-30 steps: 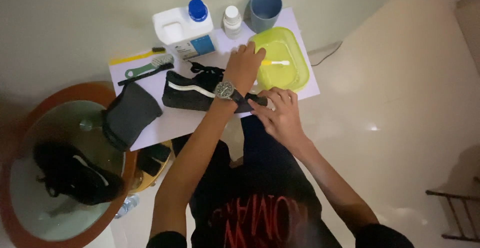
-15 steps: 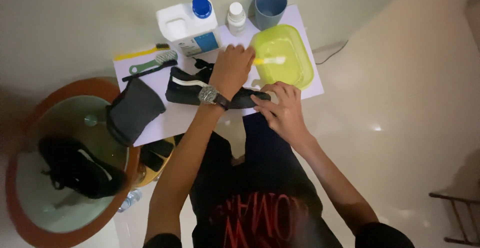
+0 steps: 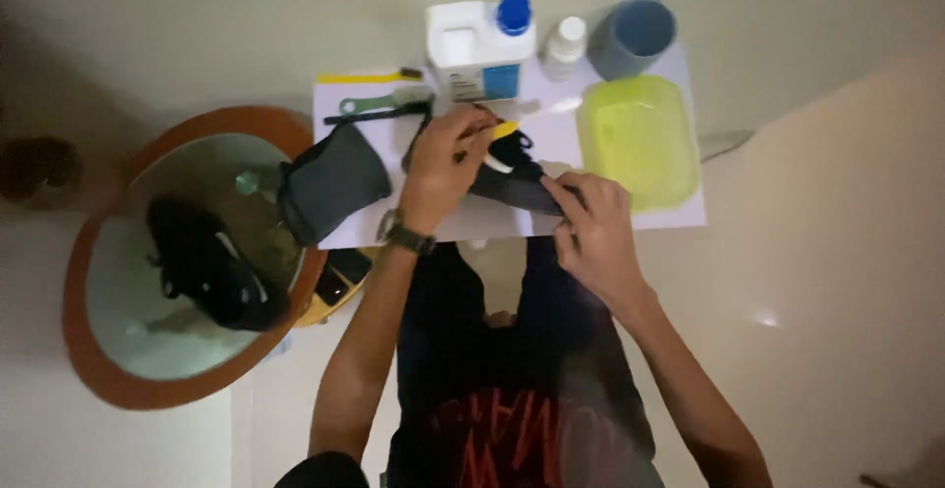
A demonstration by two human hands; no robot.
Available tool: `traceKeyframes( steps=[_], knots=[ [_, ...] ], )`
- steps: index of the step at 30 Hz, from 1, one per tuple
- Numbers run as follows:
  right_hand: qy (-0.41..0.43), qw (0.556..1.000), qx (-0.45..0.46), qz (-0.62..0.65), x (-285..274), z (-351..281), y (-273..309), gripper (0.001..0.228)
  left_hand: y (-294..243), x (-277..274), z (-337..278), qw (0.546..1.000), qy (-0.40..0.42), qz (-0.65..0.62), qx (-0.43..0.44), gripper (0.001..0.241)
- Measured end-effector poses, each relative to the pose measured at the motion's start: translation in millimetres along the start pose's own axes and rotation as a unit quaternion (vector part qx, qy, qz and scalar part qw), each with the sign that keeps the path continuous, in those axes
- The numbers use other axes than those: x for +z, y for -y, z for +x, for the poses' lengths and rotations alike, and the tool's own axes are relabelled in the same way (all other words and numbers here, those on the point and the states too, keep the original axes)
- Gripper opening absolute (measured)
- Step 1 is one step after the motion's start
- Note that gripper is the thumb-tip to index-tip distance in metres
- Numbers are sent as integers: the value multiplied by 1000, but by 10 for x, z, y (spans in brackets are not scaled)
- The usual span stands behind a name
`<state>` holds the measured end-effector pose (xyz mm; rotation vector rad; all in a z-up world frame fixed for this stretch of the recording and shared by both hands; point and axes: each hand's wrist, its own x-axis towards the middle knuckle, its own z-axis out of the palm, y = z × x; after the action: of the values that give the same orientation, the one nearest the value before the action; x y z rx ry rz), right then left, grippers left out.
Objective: The person scrubs a black sneaker with a yellow toothbrush, focusing on the white side stripe and upper fabric. They hold the shoe with one hand and scrub with the other, occasionally dipping the brush into a yellow container of liquid.
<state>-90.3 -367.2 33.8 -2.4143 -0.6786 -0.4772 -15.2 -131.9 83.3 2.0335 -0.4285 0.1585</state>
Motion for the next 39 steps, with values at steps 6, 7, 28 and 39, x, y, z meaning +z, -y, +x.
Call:
traceKeyframes(
  steps=[6, 7, 28, 39],
  knots=[
    [41, 994, 46, 91, -95, 283, 276, 39, 222, -675, -604, 990, -44, 85, -108, 21],
    [47, 993, 47, 94, -61, 286, 279, 39, 156, -713, -615, 989, -43, 84, -115, 21],
    [261, 940, 133, 174, 11, 554, -89, 109, 304, -510, -914, 979, -57, 136, -143, 19],
    [270, 940, 88, 189, 32, 703, -144, 110, 583, -374, -971, 955, -104, 273, -59, 31]
  ],
)
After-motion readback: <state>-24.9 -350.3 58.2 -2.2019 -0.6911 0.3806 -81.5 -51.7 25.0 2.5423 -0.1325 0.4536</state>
